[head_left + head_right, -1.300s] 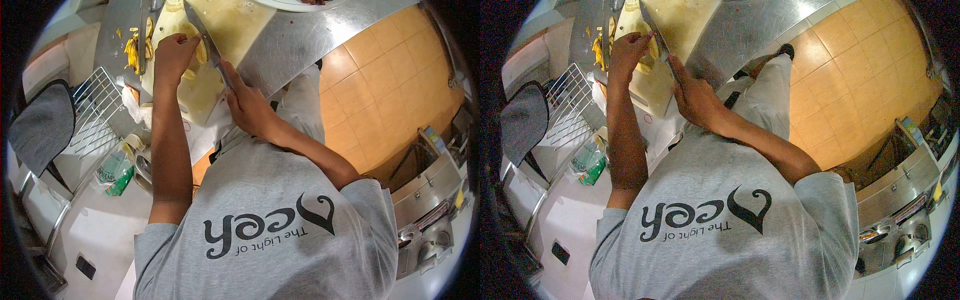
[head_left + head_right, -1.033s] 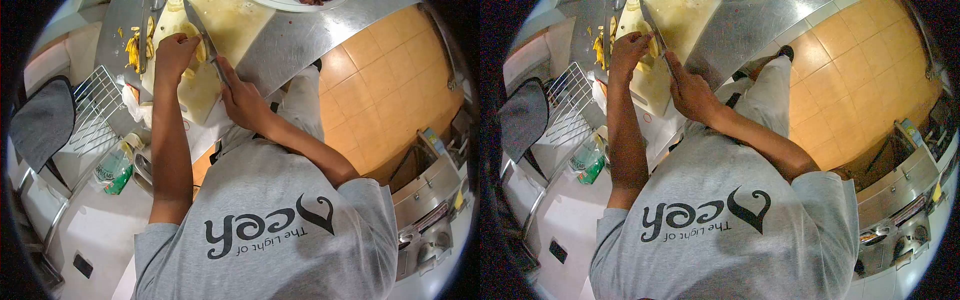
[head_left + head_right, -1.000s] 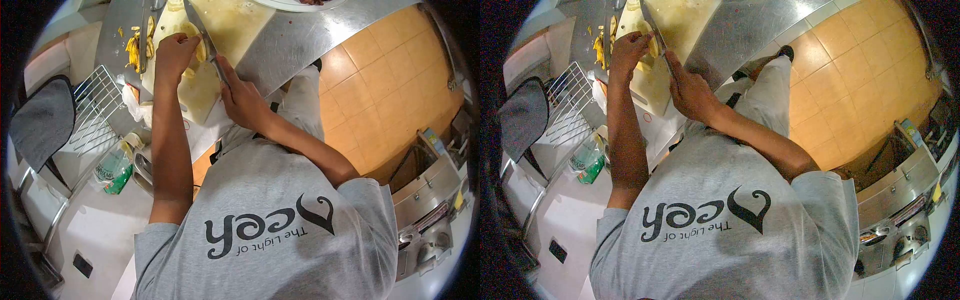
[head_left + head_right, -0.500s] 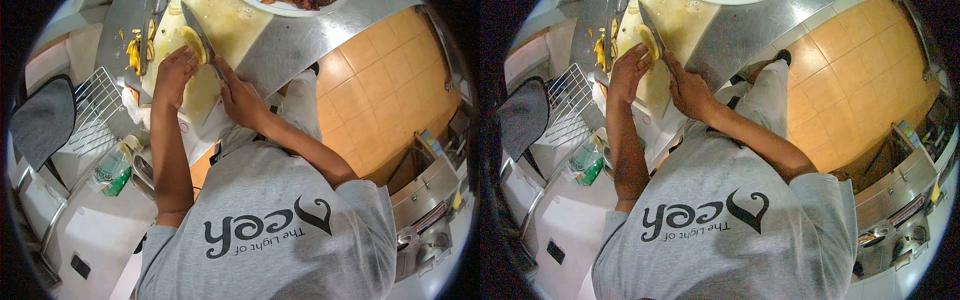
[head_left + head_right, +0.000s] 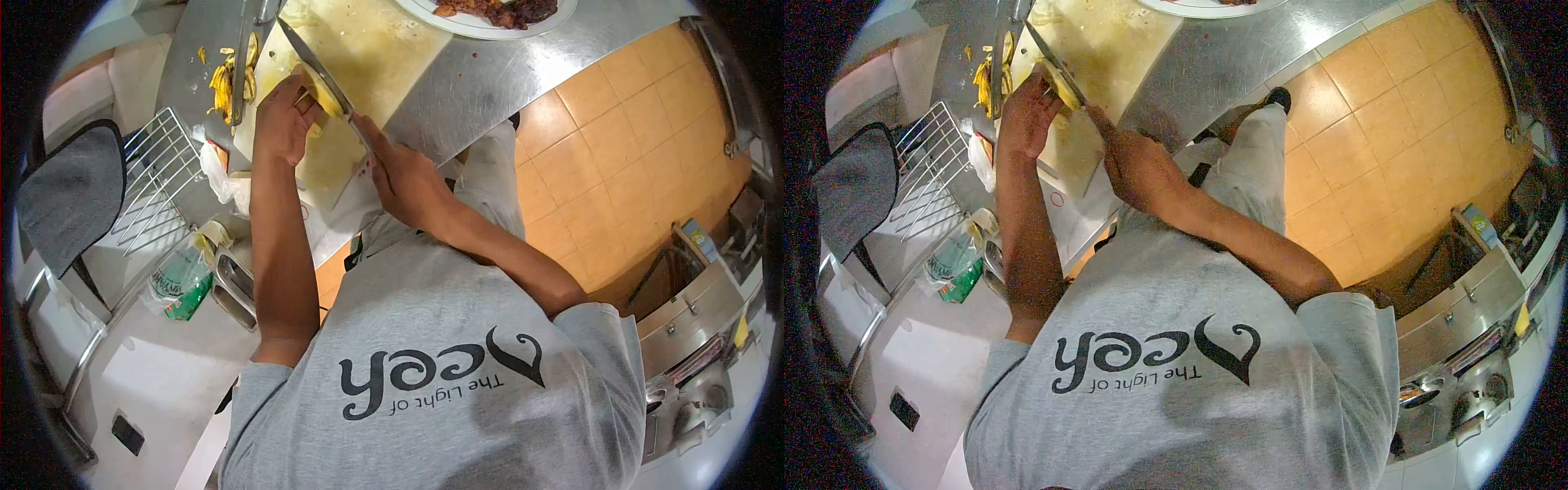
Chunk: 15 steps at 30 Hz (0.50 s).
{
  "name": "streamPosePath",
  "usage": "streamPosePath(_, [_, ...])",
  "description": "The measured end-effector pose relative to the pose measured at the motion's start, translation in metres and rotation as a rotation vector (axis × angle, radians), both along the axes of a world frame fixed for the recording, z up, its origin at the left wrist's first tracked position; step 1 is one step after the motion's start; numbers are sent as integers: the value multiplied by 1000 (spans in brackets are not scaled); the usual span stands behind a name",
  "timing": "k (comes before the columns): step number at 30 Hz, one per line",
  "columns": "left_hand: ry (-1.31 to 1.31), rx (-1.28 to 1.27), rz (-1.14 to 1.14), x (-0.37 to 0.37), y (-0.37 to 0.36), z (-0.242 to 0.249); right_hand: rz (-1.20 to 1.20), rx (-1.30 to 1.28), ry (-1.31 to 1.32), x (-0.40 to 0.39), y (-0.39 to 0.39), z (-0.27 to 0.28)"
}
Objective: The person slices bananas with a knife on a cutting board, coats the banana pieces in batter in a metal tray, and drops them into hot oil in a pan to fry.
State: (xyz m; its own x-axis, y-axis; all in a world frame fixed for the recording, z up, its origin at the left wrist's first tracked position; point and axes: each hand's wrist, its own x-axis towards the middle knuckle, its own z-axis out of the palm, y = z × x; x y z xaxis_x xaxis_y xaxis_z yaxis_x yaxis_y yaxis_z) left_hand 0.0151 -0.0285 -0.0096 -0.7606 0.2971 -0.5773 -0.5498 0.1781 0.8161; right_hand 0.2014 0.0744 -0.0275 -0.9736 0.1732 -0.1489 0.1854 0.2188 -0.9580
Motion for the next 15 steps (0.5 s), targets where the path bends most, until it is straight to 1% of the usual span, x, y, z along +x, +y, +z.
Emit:
streamPosePath(2, [-34,9,-11,-1,0,-6,-29,32,1,3,-2,1])
streamPosePath(5, [-51,61,-33,1,2,-9,44,102,-42,7,1,-1])
streamPosePath(9, [-38,148,-15,5,9,-6,60,128,-93,7,4,6])
streamPosePath(11, [-35,149,-20,4,9,-5,64,156,-102,7,5,8])
streamPosePath(15, [-4,151,-55,0,9,-5,62,242,-54,8,6,11])
